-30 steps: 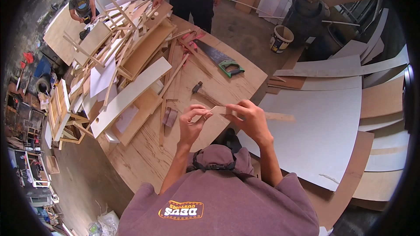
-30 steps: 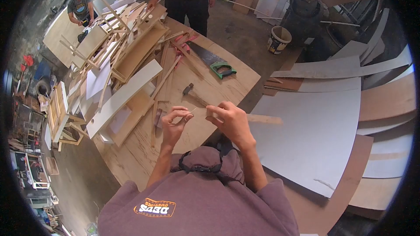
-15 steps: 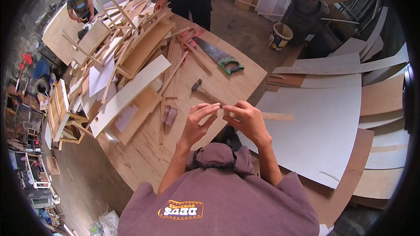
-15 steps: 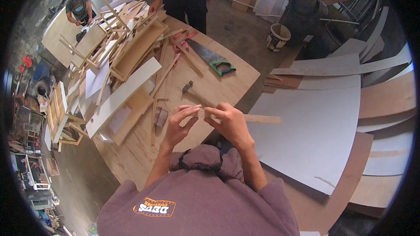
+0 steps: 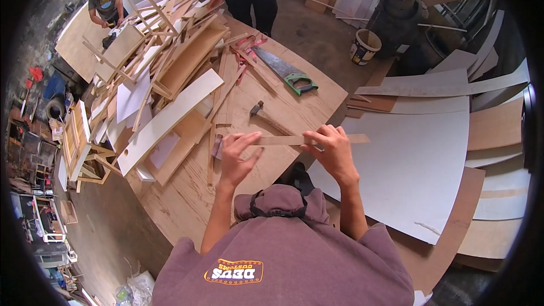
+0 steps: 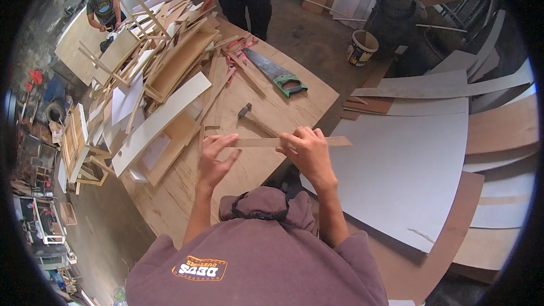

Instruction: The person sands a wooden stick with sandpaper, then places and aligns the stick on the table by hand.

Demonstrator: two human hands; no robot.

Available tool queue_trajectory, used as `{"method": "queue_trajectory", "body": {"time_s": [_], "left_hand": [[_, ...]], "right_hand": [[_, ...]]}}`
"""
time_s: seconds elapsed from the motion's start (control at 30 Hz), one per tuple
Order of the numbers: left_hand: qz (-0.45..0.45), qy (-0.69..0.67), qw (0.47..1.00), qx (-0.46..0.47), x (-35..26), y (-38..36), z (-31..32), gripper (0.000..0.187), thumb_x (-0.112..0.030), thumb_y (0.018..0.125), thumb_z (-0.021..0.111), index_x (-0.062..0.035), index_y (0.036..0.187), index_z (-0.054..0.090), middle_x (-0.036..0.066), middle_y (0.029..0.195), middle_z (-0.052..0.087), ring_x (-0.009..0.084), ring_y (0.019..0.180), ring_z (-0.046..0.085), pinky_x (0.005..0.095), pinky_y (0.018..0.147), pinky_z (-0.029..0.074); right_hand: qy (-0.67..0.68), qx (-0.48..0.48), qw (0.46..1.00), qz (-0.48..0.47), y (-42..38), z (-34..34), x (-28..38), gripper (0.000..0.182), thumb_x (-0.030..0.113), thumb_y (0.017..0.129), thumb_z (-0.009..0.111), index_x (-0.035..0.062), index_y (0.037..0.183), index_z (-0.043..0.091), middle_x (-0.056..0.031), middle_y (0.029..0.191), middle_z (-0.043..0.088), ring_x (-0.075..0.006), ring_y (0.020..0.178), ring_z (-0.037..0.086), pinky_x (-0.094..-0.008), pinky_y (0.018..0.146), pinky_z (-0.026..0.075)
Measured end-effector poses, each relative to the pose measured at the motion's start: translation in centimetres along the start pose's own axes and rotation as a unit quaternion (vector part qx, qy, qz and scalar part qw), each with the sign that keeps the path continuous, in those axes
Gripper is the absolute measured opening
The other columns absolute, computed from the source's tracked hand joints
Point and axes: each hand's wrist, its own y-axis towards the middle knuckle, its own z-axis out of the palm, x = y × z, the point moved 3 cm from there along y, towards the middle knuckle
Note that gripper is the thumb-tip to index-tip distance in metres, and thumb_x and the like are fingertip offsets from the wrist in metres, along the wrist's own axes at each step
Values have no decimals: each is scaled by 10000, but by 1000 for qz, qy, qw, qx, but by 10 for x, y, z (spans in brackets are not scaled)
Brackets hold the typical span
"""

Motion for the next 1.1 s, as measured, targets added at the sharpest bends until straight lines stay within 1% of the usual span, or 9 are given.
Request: {"method": "queue_trajectory", "body": {"time_s": [0.03,0.13,0.3,0.43,0.63,0.7,0.87,0.9,1.1], "left_hand": [[57,74,996,16,-12,3,0,451,-135,794,826,-129,1235,729,5,1145,735,179,1117,618,390,1024,415],[103,143,982,60,-36,4,20,440,-183,793,820,-133,1216,708,7,1183,725,186,1199,608,430,1089,369],[87,67,989,96,-28,6,41,348,-52,814,770,-98,1154,708,55,1092,735,257,975,689,376,874,497],[41,40,996,69,-4,6,13,346,-57,796,783,-95,1135,725,75,1034,738,267,980,676,379,882,489],[3,4,997,74,6,-1,1,368,-56,812,783,-91,1172,717,69,1052,740,258,956,672,376,893,482],[34,-2,997,71,2,0,7,373,-58,819,785,-87,1184,715,78,1049,739,268,954,672,381,884,489],[35,-87,993,67,-12,-2,35,428,-54,837,786,-86,1255,699,111,1034,733,298,937,674,402,850,516],[28,-98,992,74,-17,2,34,450,-41,844,779,-88,1282,689,122,1025,729,298,924,675,401,843,526],[-7,-144,985,96,-14,4,25,475,-4,859,760,-79,1321,673,130,996,722,271,883,671,376,818,540]], "right_hand": [[0,0,1000,0,0,3,1,316,242,748,869,164,1037,765,-21,851,652,-217,830,611,-358,778,447],[6,15,1000,-23,-3,18,13,289,303,781,839,158,1005,727,-18,853,631,-214,862,624,-360,775,449],[-5,-12,1000,-26,-5,19,23,347,337,768,844,135,1024,724,-16,920,671,-206,916,632,-379,867,443],[-53,-102,993,22,-9,-9,-2,354,307,754,859,121,1038,759,-21,975,713,-210,974,625,-394,954,406],[14,-126,991,41,-17,-10,-14,324,237,822,800,117,1119,751,-34,973,737,-215,929,666,-374,886,452],[57,-137,987,57,-15,-3,-9,341,218,825,796,116,1147,751,-39,972,741,-217,911,672,-367,865,466],[111,-120,986,-35,-7,6,23,366,150,802,800,120,1165,765,-48,932,743,-202,865,679,-341,820,491],[117,-136,983,-37,-4,5,28,298,146,774,829,106,1064,778,-42,893,744,-209,853,683,-343,788,503],[180,-132,975,17,-5,7,21,245,58,711,884,68,912,744,-62,904,751,-250,906,694,-368,794,520]]}}
